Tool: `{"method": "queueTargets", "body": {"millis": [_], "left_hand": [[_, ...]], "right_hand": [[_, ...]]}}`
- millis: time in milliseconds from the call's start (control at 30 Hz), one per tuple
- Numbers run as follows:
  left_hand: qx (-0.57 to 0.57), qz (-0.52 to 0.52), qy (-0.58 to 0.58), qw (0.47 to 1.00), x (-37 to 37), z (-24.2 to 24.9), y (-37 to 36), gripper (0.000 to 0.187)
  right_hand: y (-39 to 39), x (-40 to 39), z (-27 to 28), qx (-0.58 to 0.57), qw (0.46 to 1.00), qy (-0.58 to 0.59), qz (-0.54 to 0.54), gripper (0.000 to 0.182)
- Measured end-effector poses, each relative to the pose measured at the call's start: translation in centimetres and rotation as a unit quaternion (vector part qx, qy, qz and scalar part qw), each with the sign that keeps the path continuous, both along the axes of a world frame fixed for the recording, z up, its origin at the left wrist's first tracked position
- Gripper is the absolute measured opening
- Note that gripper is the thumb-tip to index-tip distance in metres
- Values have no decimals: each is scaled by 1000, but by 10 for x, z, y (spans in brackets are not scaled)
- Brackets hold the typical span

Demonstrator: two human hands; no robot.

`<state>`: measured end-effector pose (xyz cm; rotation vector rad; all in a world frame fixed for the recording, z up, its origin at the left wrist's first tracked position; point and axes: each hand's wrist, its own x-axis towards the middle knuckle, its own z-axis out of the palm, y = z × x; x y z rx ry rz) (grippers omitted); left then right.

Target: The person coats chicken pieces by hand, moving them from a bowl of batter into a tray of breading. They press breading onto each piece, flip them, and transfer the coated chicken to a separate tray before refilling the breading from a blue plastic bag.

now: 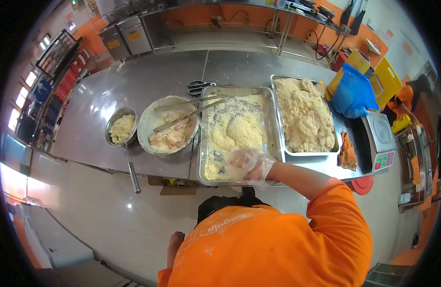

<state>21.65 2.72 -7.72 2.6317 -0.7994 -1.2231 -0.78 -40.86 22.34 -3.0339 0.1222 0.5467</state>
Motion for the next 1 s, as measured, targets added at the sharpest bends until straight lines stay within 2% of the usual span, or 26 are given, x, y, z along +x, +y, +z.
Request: {"method": "queueTargets", "body": {"millis": [67,100,133,200,233,267,333,367,467,567,600,633,733,833,900,967,1000], "left_hand": [[-12,-7,-1,1000,-4,-4,8,29],[-28,-10,-3,1000,-5,-7,13,29],[-44,-13,-5,999,-6,-16,22,29],[-45,-161,-38,985,-3,-41,42,29],[-43,-234,-53,970,-6,-39,44,29],[-17,-114,-12,993,-12,-38,47,29],[36,124,66,989,-21,-1,33,29],[35,130,62,989,-25,0,33,29],[16,96,54,994,-30,-6,39,29],[5,91,54,994,-33,-12,41,28],[6,92,55,994,-34,-14,42,28],[6,94,57,994,-37,-16,43,28],[14,83,71,994,-35,-23,48,28],[-5,40,51,998,-34,-18,44,27],[7,55,32,998,-31,-10,29,27],[-7,73,19,997,-30,7,19,26],[-25,83,18,996,-30,46,3,27]], "right_hand": [[-7,9,-34,56,996,-70,2,45],[-6,11,-39,5,988,-151,39,43],[-7,19,-44,7,986,-163,42,44],[-4,39,-60,16,981,-187,45,44],[-3,45,-71,12,968,-241,69,42],[-6,48,-79,53,975,-205,64,39],[-12,61,-75,134,980,-136,49,33],[-10,63,-68,102,973,-197,70,21],[-26,67,-72,120,975,-185,37,18],[-58,75,-62,-79,986,-99,-104,17],[-53,71,-15,35,974,-65,-215,20],[-46,67,30,150,933,-29,-325,24],[-88,42,-3,239,885,-233,-325,28],[-113,52,-6,-9,959,-138,-246,31],[-107,65,7,126,891,-114,-420,34],[-94,85,13,124,880,-55,-455,41],[-86,91,5,60,902,-70,-422,47]]}}
